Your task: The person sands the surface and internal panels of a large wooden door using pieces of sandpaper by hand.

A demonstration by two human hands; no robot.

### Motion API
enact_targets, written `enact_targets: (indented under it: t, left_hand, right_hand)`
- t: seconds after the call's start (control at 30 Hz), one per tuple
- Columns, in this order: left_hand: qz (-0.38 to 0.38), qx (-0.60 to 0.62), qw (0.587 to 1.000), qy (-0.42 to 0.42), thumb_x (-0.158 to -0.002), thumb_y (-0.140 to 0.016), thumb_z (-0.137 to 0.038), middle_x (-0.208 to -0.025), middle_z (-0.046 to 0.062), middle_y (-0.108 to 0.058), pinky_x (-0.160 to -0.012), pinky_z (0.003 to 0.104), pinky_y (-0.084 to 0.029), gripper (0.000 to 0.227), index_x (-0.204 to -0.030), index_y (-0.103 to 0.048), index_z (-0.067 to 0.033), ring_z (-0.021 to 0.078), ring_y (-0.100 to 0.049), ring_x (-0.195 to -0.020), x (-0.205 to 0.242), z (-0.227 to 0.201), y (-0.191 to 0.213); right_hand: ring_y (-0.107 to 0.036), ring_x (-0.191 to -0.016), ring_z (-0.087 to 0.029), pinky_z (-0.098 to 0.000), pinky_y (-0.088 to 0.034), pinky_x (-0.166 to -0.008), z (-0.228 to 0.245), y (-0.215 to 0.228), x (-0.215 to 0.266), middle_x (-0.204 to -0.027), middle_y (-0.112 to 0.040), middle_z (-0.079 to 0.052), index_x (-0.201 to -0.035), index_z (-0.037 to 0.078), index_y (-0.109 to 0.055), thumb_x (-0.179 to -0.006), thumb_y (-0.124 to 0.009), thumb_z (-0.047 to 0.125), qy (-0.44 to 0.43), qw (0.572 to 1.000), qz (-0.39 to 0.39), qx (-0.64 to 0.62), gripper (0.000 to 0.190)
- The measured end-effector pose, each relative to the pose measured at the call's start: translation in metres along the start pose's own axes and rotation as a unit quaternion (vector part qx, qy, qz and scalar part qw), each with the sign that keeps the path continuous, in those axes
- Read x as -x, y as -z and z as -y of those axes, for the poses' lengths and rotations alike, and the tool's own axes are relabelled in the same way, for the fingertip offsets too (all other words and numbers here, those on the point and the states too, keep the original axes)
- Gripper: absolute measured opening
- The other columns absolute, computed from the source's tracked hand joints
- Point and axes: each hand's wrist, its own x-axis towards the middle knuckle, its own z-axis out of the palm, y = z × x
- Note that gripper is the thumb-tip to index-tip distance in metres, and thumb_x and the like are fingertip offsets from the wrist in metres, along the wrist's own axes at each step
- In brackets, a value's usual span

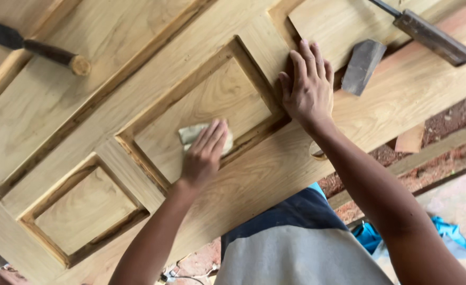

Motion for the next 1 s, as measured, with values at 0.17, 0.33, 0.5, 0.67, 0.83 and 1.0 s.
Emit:
enact_targets:
  t: [0.17, 0.33, 0.5, 0.67, 0.83, 1.0]
  left_hand:
    - [-0.021, -0.005, 1.0, 0.001, -0.095, -0.058, 0.015, -0.148, 0.021, -0.056, -0.122, 0.041, -0.044, 0.047, -0.141, -0.057, 0.004, 0.0333, -0.056, -0.139, -0.088, -0.029, -0.026]
    - [-0.032, 0.002, 0.999, 0.013, -0.095, -0.065, 0.01, -0.144, 0.02, -0.06, -0.117, 0.043, -0.048, 0.045, -0.139, -0.059, 0.0041, 0.0329, -0.059, -0.134, 0.008, -0.018, 0.009]
    - [-0.051, 0.06, 0.997, 0.025, -0.098, -0.055, 0.012, -0.145, 0.023, -0.059, -0.118, 0.045, -0.051, 0.045, -0.142, -0.052, 0.0069, 0.037, -0.06, -0.134, -0.067, -0.027, -0.012]
    - [-0.034, -0.003, 0.999, -0.026, -0.103, -0.034, 0.004, -0.145, 0.016, -0.061, -0.11, 0.042, -0.048, 0.045, -0.138, -0.061, 0.0057, 0.0304, -0.058, -0.136, -0.029, -0.022, 0.039]
    - [-0.05, 0.019, 0.999, -0.009, -0.098, -0.051, 0.01, -0.142, 0.021, -0.061, -0.115, 0.045, -0.048, 0.038, -0.134, -0.062, 0.0071, 0.0361, -0.061, -0.132, -0.052, -0.032, -0.002]
    - [-0.015, 0.025, 1.0, -0.012, -0.097, -0.052, 0.007, -0.15, 0.018, -0.056, -0.119, 0.043, -0.045, 0.046, -0.142, -0.057, 0.0037, 0.0307, -0.055, -0.14, -0.044, -0.033, 0.011]
  right_hand:
    - [-0.035, -0.149, -0.036, -0.0559, -0.032, -0.113, -0.001, 0.0, 0.006, -0.158, -0.045, -0.018, -0.142, 0.003, -0.057, -0.111, -0.052, 0.038, 0.023, 1.0, 0.004, -0.007, 0.047]
    - [-0.033, -0.149, -0.036, -0.057, -0.031, -0.114, 0.0, 0.002, 0.002, -0.16, -0.042, -0.017, -0.144, 0.002, -0.056, -0.112, -0.047, 0.04, 0.016, 1.0, 0.008, -0.014, 0.05]
    - [-0.034, -0.148, -0.036, -0.0586, -0.033, -0.113, -0.004, -0.005, 0.004, -0.158, -0.044, -0.019, -0.143, 0.001, -0.057, -0.112, -0.052, 0.038, 0.026, 1.0, 0.002, -0.008, 0.049]
    - [-0.033, -0.149, -0.036, -0.0596, -0.033, -0.113, -0.005, 0.001, 0.005, -0.16, -0.042, -0.018, -0.146, 0.002, -0.056, -0.112, -0.049, 0.04, 0.02, 1.0, 0.014, -0.016, 0.051]
    - [-0.033, -0.149, -0.037, -0.0585, -0.032, -0.114, -0.005, 0.0, 0.006, -0.159, -0.043, -0.019, -0.144, 0.002, -0.056, -0.112, -0.049, 0.04, 0.013, 1.0, 0.022, -0.01, 0.05]
    - [-0.035, -0.148, -0.036, -0.0559, -0.033, -0.113, -0.003, -0.001, 0.008, -0.158, -0.044, -0.019, -0.142, 0.001, -0.058, -0.11, -0.054, 0.038, 0.035, 0.999, 0.002, -0.015, 0.049]
